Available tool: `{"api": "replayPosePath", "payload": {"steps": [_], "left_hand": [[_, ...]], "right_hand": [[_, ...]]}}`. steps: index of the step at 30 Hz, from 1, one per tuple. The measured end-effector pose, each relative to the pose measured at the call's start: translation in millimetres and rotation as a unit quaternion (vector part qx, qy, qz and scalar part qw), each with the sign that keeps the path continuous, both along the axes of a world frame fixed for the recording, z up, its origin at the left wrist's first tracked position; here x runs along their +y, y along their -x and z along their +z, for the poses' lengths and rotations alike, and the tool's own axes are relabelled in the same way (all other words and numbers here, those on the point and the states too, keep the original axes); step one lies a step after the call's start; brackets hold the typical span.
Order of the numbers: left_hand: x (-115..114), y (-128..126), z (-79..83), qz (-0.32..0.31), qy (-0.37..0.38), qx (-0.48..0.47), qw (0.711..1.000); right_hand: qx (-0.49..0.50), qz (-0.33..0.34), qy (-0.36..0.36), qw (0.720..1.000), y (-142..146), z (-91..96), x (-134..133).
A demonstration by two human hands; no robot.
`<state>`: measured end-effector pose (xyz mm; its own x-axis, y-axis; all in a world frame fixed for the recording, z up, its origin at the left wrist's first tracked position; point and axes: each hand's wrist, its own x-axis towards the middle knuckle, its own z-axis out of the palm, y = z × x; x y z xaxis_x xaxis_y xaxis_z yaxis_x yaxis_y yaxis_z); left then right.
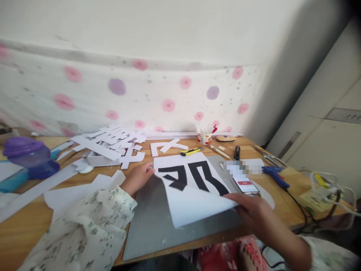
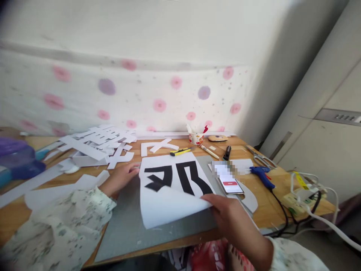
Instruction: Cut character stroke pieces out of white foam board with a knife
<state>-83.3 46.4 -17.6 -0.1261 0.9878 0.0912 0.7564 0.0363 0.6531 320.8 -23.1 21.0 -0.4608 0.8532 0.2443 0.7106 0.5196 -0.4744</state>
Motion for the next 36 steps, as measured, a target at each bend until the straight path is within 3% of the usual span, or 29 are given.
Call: {"api": "replayPosePath", "payload": {"steps": [3, 6, 9, 12, 14, 16, 19, 22, 24, 26, 27, 28, 29, 30, 31, 32, 34, 36], "left_hand": [[3, 1, 1.0, 0.045, 0.017, -0.093, 0.995], [1, -1, 2.8, 0.053, 0.031, -0.161, 0.985], [-4, -4, 7.7, 0.037, 0.030, -0.177, 0.983], [-7, -5, 11.6, 0.008, 0.023, -0.139, 0.990], [-5, -7, 10.7, -0.020, 0.009, -0.079, 0.997], [-3, -13, 6.0, -0.063, 0.000, 0.000, 0.998], [-11, -38, -4.4, -0.156, 0.021, 0.105, 0.982], [-51, -81, -7.5, -0.301, 0.046, 0.152, 0.940], [-90, -113, -1.0, -0.418, 0.047, 0.154, 0.894], [-123, -135, 10.8, -0.579, 0.006, 0.112, 0.807], [-131, -140, 17.2, -0.625, 0.002, 0.081, 0.776], [-132, -140, 23.0, -0.631, 0.004, 0.072, 0.772], [-126, -136, 27.5, -0.600, 0.003, 0.091, 0.795], [-114, -129, 30.2, -0.517, 0.009, 0.143, 0.844], [-97, -120, 30.6, -0.393, 0.025, 0.202, 0.897], [-76, -111, 28.9, -0.316, 0.030, 0.225, 0.921], [-34, -100, 20.2, -0.239, 0.045, 0.245, 0.938], [-2, -108, 8.4, -0.215, 0.051, 0.255, 0.941]], "right_hand": [[0.102, -0.142, -0.090, 0.981, -18, 24.5, 9], [0.170, -0.307, -0.143, 0.925, -24, 56.5, 6], [0.189, -0.366, -0.218, 0.885, -13, 77.9, -6], [0.186, -0.347, -0.345, 0.852, 5, 76.3, -17], [0.167, -0.273, -0.404, 0.857, 17, 65.4, -16], [0.146, -0.199, -0.411, 0.878, 26, 51.2, -9], [0.147, -0.155, -0.359, 0.909, 35, 30.5, 10], [0.165, -0.155, -0.290, 0.930, 38, 18.6, 23], [0.177, -0.164, -0.270, 0.932, 37, 19.0, 26], [0.198, -0.177, -0.278, 0.923, 33, 25.2, 26], [0.210, -0.185, -0.285, 0.917, 29, 29.6, 26], [0.223, -0.194, -0.292, 0.910, 25, 34.5, 26], [0.235, -0.203, -0.298, 0.903, 21, 39.3, 25], [0.246, -0.212, -0.305, 0.895, 16, 43.9, 25], [0.258, -0.220, -0.309, 0.889, 12, 48.2, 25], [0.270, -0.229, -0.316, 0.880, 8, 52.0, 25], [0.288, -0.250, -0.329, 0.864, 1, 58.6, 25], [0.288, -0.267, -0.333, 0.857, -3, 63.6, 26]]}}
